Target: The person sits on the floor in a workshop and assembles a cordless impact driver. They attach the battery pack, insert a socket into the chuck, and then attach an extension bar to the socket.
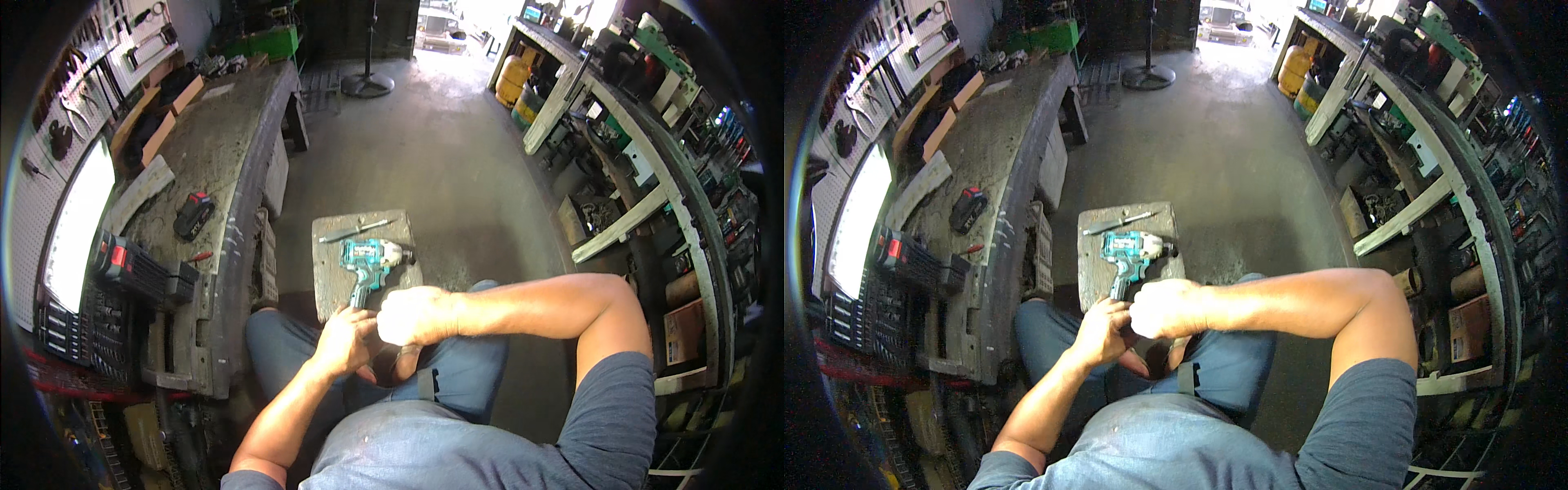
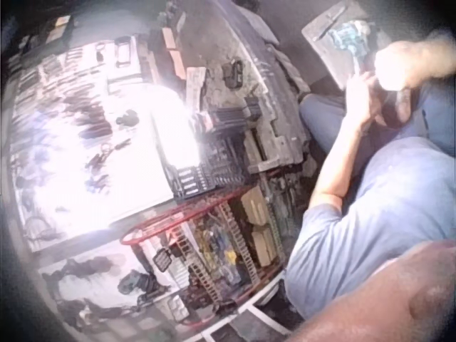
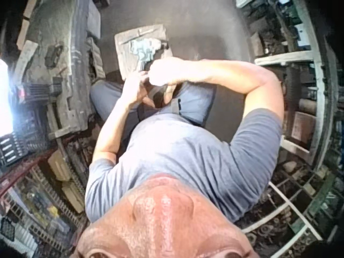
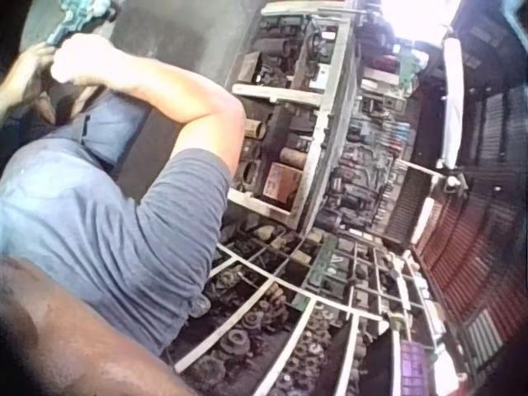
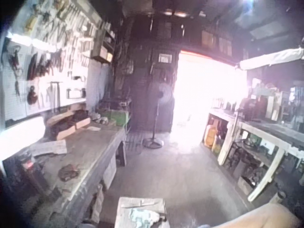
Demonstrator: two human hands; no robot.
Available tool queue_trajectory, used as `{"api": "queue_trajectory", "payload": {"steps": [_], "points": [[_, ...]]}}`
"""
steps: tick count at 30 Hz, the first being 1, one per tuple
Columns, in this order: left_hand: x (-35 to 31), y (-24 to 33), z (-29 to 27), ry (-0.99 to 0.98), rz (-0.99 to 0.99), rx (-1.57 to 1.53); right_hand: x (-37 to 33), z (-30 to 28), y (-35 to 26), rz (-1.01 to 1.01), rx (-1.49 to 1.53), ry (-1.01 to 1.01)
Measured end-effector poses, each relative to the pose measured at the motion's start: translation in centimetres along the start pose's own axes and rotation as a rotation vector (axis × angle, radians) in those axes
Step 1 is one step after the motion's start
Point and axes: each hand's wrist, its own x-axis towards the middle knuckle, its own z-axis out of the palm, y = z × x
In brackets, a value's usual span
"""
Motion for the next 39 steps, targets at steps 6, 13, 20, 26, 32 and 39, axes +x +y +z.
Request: {"api": "queue_trajectory", "payload": {"steps": [6,13,20,26,32,39], "points": [[0.2,0.8,0.6,0.001,-0.137,0.039,-1.6,2.3,-1.3,-0.025,-0.235,0.352],[0.0,1.4,1.7,0.03,-0.084,0.175,-2.1,2.0,-6.8,0.775,0.305,0.19],[0.1,1.6,1.8,0.091,-0.037,0.226,-1.2,3.6,-6.7,0.763,0.378,0.241],[0.0,1.5,1.8,0.043,-0.044,0.234,-1.5,4.6,-5.4,0.547,0.108,0.064],[-0.1,1.6,1.7,0.013,-0.031,0.269,-2.7,4.6,-4.9,0.44,-0.088,0.209],[0.0,1.7,1.5,0.03,-0.046,0.208,-1.6,3.6,-6.0,0.929,0.461,0.132]]}}
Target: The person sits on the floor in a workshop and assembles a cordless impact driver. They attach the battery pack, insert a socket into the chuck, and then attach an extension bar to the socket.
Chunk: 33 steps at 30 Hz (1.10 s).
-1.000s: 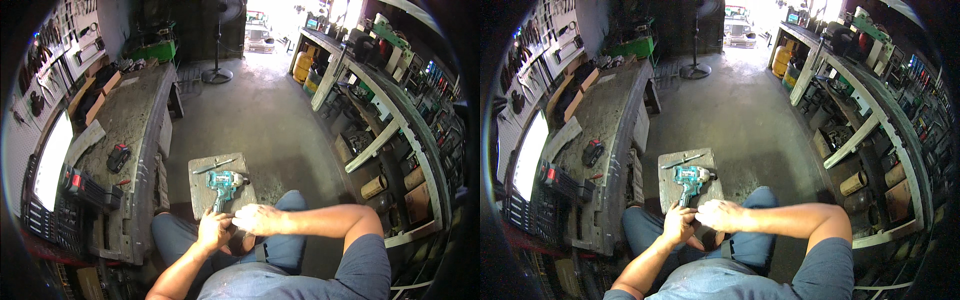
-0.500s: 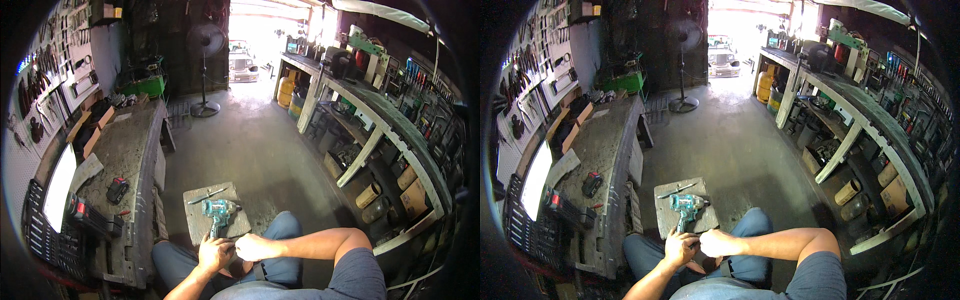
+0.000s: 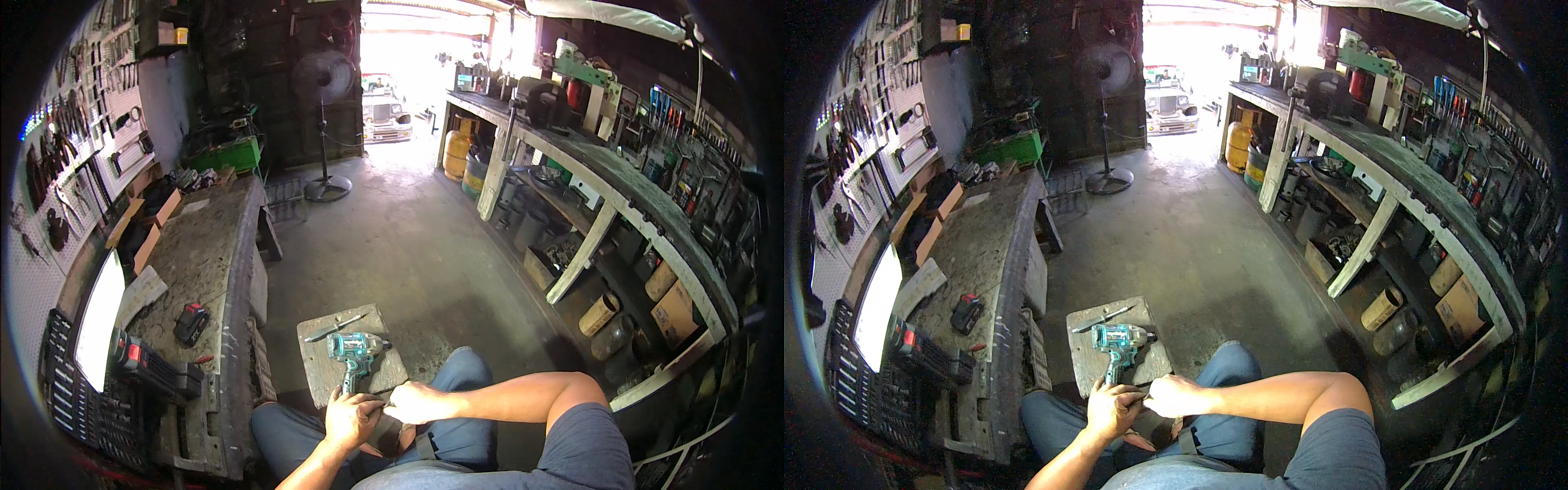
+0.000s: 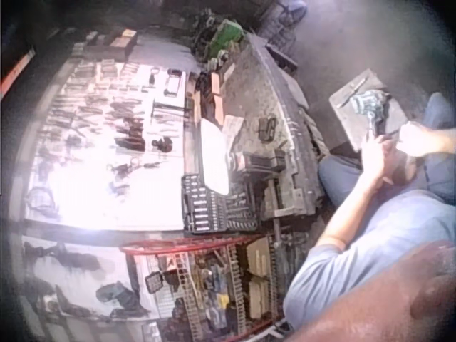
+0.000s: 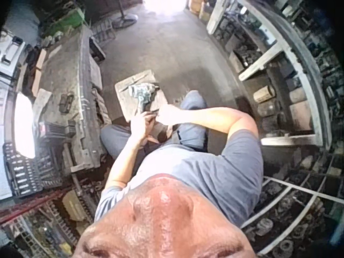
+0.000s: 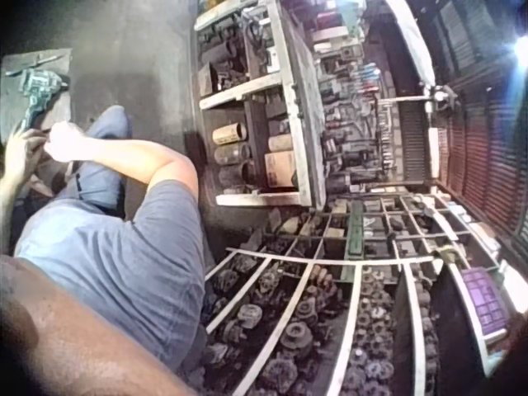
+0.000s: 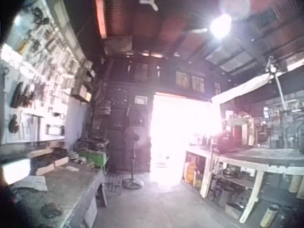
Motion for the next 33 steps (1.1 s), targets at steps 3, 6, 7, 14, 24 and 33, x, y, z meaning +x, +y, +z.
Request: {"api": "queue_trajectory", "payload": {"steps": [3,6,7,14,24,33], "points": [[0.2,0.0,-0.1,0.012,-0.012,-0.031,0.1,0.3,-0.2,-0.024,0.052,0.003],[0.2,0.1,-0.2,0.011,-0.002,0.003,0.6,0.9,0.6,-0.018,0.075,-0.037],[0.2,0.1,-0.2,0.025,0.023,0.035,0.9,1.3,0.7,0.02,0.106,-0.034],[0.2,-0.3,0.1,0.032,0.016,0.0,1.4,2.1,1.0,-0.556,-0.426,0.195],[0.2,0.0,-0.3,-0.006,-0.028,-0.016,0.0,-0.2,-1.7,-0.028,0.004,-0.07],[0.2,-0.7,0.5,0.028,-0.034,-0.051,0.1,-1.6,-0.2,-0.375,-0.422,0.128]]}}
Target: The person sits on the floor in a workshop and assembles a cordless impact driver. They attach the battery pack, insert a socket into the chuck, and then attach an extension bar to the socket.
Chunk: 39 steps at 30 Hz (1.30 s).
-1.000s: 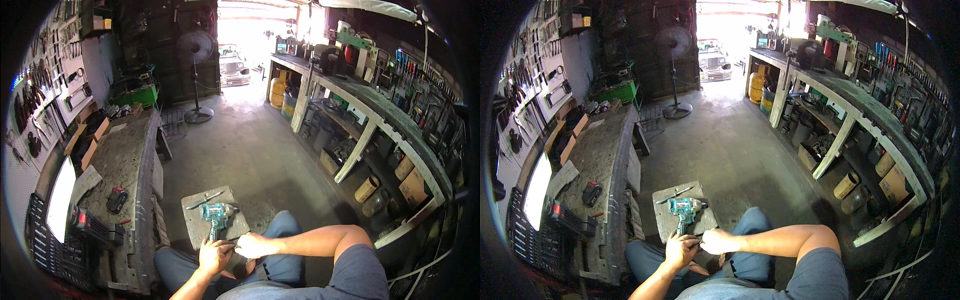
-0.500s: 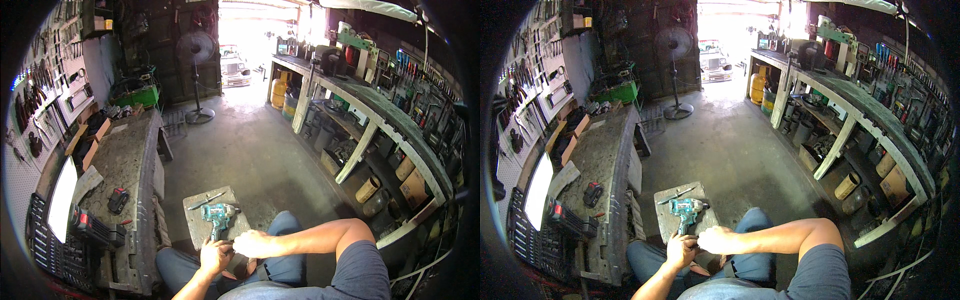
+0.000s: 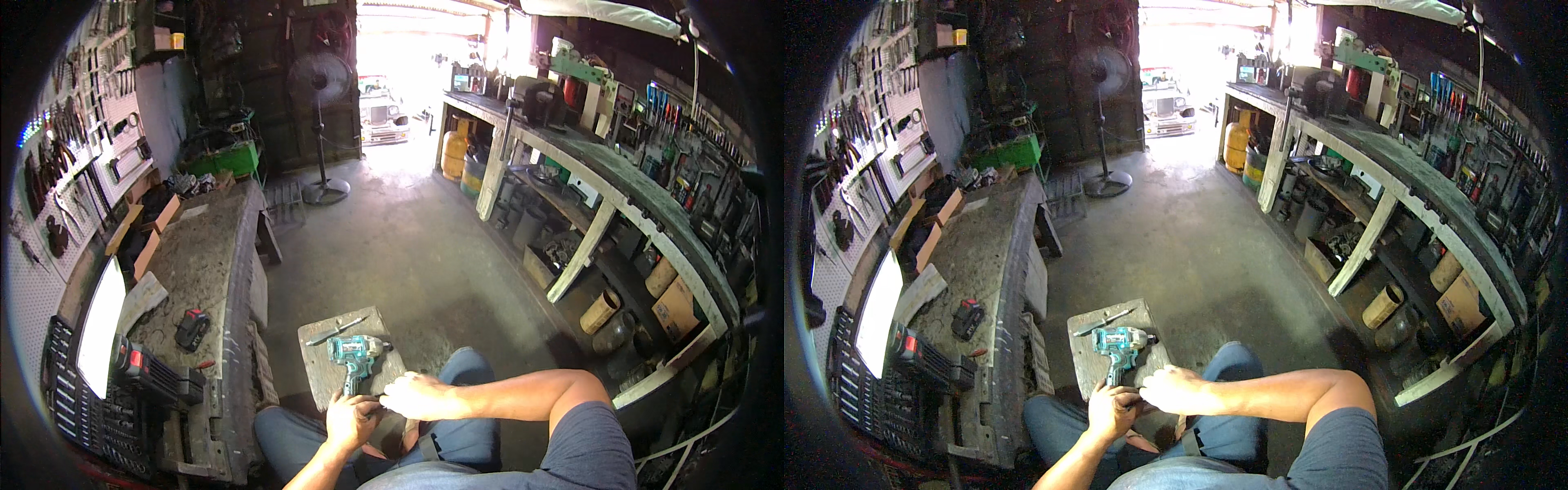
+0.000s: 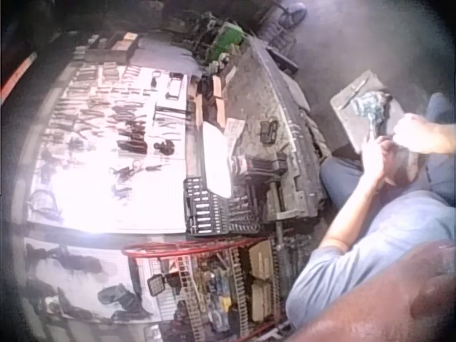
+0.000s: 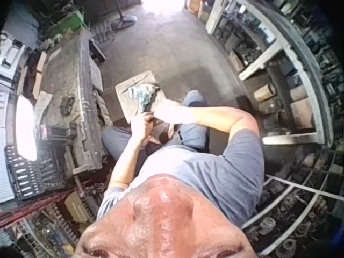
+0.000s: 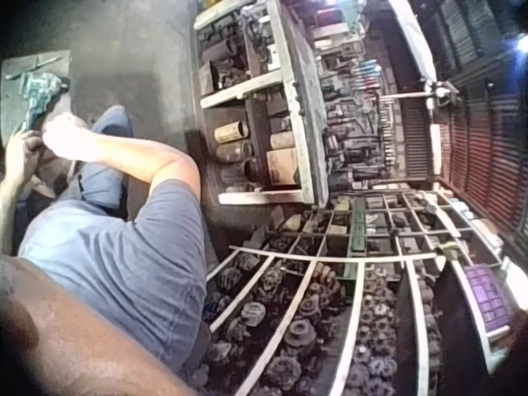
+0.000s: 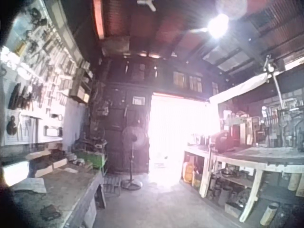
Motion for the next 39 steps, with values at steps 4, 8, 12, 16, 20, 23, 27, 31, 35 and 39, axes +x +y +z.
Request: {"api": "queue_trajectory", "payload": {"steps": [4,8,12,16,20,23,27,31,35,39], "points": [[-0.1,0.1,-0.2,-0.005,-0.018,-0.023,-0.1,-1.0,-1.0,0.328,0.176,-0.215],[-0.1,0.3,-0.3,-0.004,0.018,0.033,0.4,1.3,-1.0,0.158,0.15,-0.001],[-0.2,0.3,-0.1,-0.001,0.009,0.038,0.4,2.0,-0.3,-0.148,0.054,0.065],[0.0,0.3,-0.2,0.014,-0.04,-0.016,0.4,0.1,-0.9,0.033,0.08,0.032],[0.1,0.4,-0.6,-0.026,-0.046,-0.042,0.2,0.2,-1.6,0.296,0.295,-0.111],[-0.1,0.6,-0.6,-0.038,-0.025,0.009,0.2,1.7,-1.1,0.144,0.252,-0.023],[-0.2,0.5,-0.1,-0.007,-0.023,0.025,-0.2,1.5,-0.1,-0.11,0.043,0.113],[0.0,0.2,0.0,0.025,-0.032,-0.026,-0.4,-0.8,-0.7,0.182,0.135,-0.066],[-0.1,0.2,-0.2,0.025,-0.004,0.004,-0.1,-0.3,-1.2,0.316,0.267,-0.101],[-0.2,0.5,-0.2,0.026,-0.003,0.005,0.4,2.2,-0.6,0.083,0.132,0.04]]}}
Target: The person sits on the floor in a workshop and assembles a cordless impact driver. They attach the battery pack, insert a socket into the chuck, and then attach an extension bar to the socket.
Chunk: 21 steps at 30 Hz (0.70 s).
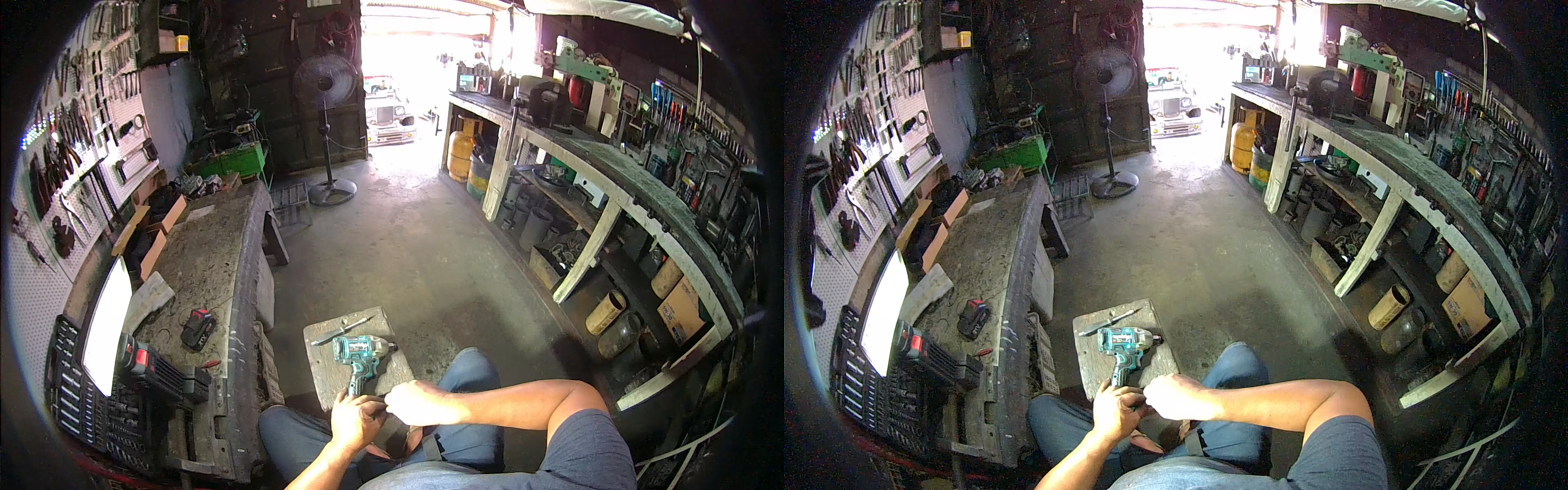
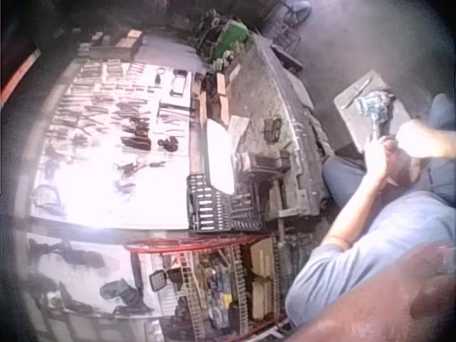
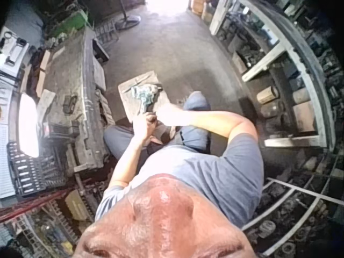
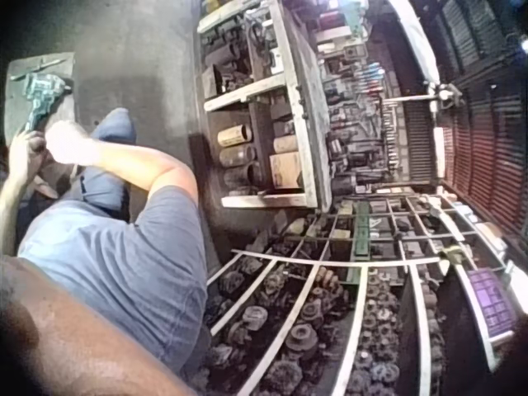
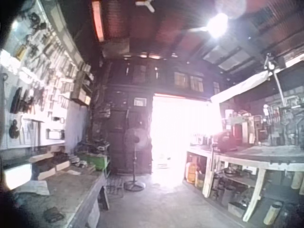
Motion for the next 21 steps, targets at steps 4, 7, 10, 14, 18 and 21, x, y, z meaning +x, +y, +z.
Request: {"api": "queue_trajectory", "payload": {"steps": [4,7,10,14,18,21], "points": [[0.0,-0.2,-0.1,-0.069,-0.036,0.021,-0.1,-0.6,-0.1,-0.179,-0.127,0.001],[0.1,-0.1,-0.2,-0.031,-0.031,-0.003,0.0,-2.6,-1.0,0.01,-0.046,-0.094],[0.1,0.1,-0.2,-0.01,-0.027,-0.005,0.1,-2.9,-1.8,0.304,0.111,-0.322],[0.1,0.2,-0.2,-0.005,-0.006,0.055,-0.8,-1.1,-1.0,-0.013,-0.031,-0.021],[0.2,0.0,-0.1,-0.007,-0.001,0.017,-1.1,-0.6,0.3,-0.194,-0.082,0.142],[0.1,-0.1,0.0,0.005,-0.019,-0.022,-0.7,-1.7,0.0,0.068,0.071,-0.064]]}}
